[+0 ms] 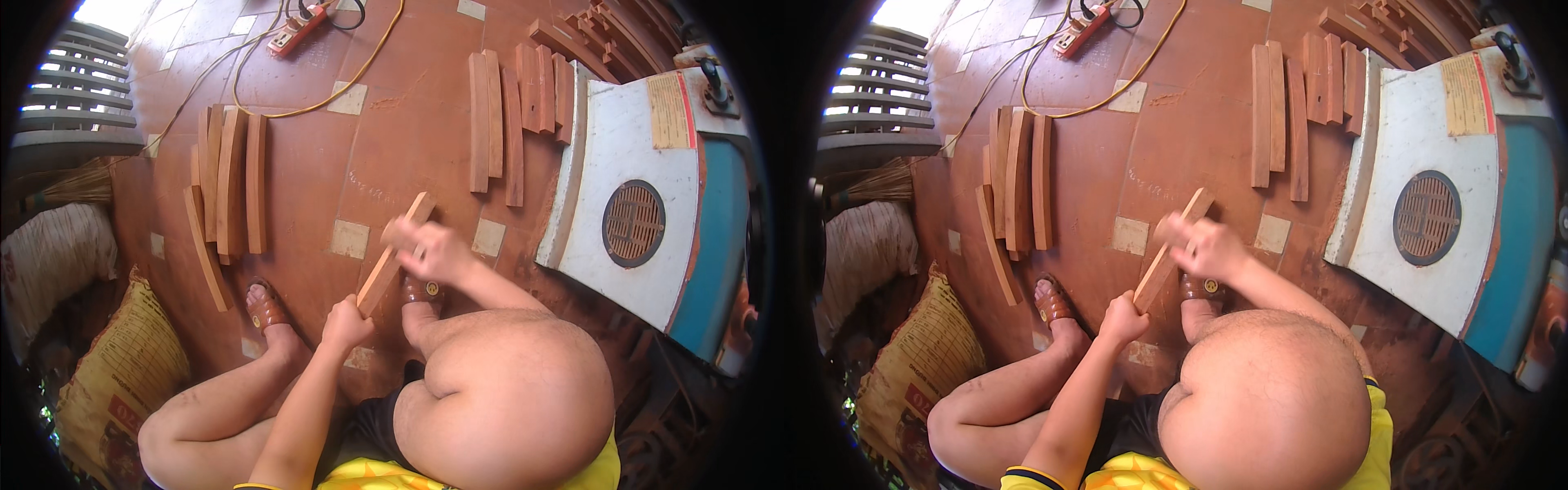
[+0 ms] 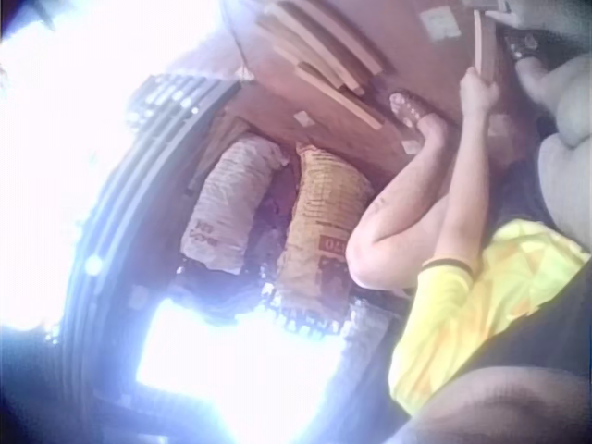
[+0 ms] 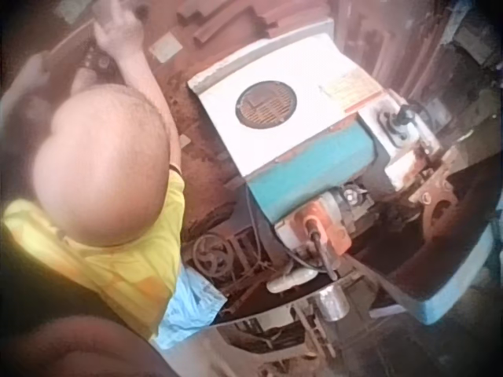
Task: The person sits on the floor and sands several wooden planks one at a time using a small sanding block. They hold each plank in one hand and rub the sanding block along its length, occasionally flipping the plank to sand different sides. Finished planks are placed in a nearby pile.
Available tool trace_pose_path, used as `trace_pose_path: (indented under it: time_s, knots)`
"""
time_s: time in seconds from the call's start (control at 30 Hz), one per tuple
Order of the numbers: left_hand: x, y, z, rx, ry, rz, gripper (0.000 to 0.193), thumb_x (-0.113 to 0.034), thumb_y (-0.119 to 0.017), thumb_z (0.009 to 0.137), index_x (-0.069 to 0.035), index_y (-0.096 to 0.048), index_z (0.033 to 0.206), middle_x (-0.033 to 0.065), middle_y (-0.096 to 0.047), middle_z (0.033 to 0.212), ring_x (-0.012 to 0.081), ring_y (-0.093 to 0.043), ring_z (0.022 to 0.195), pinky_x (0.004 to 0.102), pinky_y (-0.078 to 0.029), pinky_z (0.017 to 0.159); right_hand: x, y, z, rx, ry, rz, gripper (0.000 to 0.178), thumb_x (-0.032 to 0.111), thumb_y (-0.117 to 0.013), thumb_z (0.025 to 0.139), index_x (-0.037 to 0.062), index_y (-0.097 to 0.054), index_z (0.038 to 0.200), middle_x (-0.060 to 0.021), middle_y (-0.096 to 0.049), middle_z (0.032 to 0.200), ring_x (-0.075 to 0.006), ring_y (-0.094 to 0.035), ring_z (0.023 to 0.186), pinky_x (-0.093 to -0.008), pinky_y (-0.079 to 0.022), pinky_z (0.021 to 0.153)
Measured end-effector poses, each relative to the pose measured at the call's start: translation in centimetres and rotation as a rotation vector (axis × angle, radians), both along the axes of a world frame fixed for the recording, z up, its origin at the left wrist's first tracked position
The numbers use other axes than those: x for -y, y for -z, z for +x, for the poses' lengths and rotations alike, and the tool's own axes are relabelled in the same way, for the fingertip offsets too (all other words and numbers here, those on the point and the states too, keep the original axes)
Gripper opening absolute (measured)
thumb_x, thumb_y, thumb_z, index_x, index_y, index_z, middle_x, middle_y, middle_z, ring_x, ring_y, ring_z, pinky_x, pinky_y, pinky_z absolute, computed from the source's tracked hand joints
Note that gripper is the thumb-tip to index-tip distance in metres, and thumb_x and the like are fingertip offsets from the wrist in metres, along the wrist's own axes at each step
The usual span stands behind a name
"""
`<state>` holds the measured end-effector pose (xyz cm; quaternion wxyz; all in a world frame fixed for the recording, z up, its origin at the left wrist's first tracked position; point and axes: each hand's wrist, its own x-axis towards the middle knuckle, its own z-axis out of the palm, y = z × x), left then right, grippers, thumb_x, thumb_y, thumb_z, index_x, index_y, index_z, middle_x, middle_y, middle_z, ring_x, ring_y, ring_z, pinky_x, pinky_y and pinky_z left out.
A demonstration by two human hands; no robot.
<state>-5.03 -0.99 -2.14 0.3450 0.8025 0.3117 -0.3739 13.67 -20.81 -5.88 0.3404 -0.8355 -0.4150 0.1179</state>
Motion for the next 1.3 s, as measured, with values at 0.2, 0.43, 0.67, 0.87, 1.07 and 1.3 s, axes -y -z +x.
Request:
trace_pose_path:
  time_s: [0.2,0.43,0.67,0.87,1.07,1.3]
  knots:
    - [0.1,-1.3,1.1,-0.04,0.008,0.024,0.034,-0.018,-0.072,0.083,0.003,-0.069,0.109,0.0325,-0.076,0.108,0.0492,-0.073,0.11,0.0539,-0.059,0.097,0.3,0.0,0.0,-0.067,0.174,-0.073,0.069,0.039,-0.083,0.089,0.0062,-0.063,0.146,-0.0188,-0.073,0.084,-0.0343,-0.074,0.071,-0.0443,-0.061,0.063]
    - [0.7,-0.4,0.4,-0.025,-0.028,-0.017,0.035,-0.018,-0.072,0.084,0.003,-0.07,0.111,0.032,-0.076,0.11,0.049,-0.073,0.111,0.0541,-0.058,0.098,1.1,1.1,0.0,-0.053,0.096,-0.02,0.072,0.039,-0.081,0.09,0.0046,-0.06,0.149,-0.0206,-0.076,0.093,-0.0342,-0.076,0.077,-0.045,-0.064,0.069]
    - [0.1,-1.1,1.1,-0.041,-0.001,0.019,0.034,-0.018,-0.073,0.084,0.003,-0.069,0.11,0.0325,-0.075,0.11,0.049,-0.072,0.111,0.0543,-0.058,0.098,-0.1,-0.1,-2.7,-0.088,0.013,0.103,0.072,0.043,-0.082,0.089,0.0081,-0.063,0.149,-0.0204,-0.077,0.095,-0.0345,-0.077,0.081,-0.042,-0.065,0.072]
    - [0.9,-1.2,1.0,-0.048,-0.018,0.017,0.033,-0.018,-0.073,0.083,0.003,-0.07,0.109,0.0324,-0.075,0.109,0.0487,-0.073,0.11,0.0536,-0.059,0.097,1.3,1.3,1.7,0.0,0.197,0.03,0.068,0.039,-0.081,0.09,0.0045,-0.063,0.146,-0.0212,-0.077,0.092,-0.0338,-0.076,0.079,-0.0417,-0.064,0.071]
    - [0.5,-1.5,1.5,-0.028,-0.018,0.02,0.032,-0.017,-0.072,0.082,0.004,-0.069,0.107,0.0329,-0.075,0.108,0.048,-0.073,0.111,0.0527,-0.058,0.097,0.3,0.5,-1.2,-0.033,0.057,0.114,0.072,0.041,-0.082,0.09,0.0084,-0.061,0.15,-0.0196,-0.075,0.089,-0.0338,-0.076,0.078,-0.0457,-0.064,0.072]
    - [1.0,-1.7,1.5,-0.053,-0.005,0.05,0.033,-0.018,-0.073,0.082,0.003,-0.07,0.107,0.0322,-0.076,0.109,0.0476,-0.073,0.111,0.053,-0.058,0.097,1.4,1.0,4.3,-0.008,0.198,-0.007,0.067,0.038,-0.083,0.088,0.0046,-0.066,0.143,-0.0245,-0.076,0.094,-0.0392,-0.076,0.079,-0.045,-0.064,0.071]
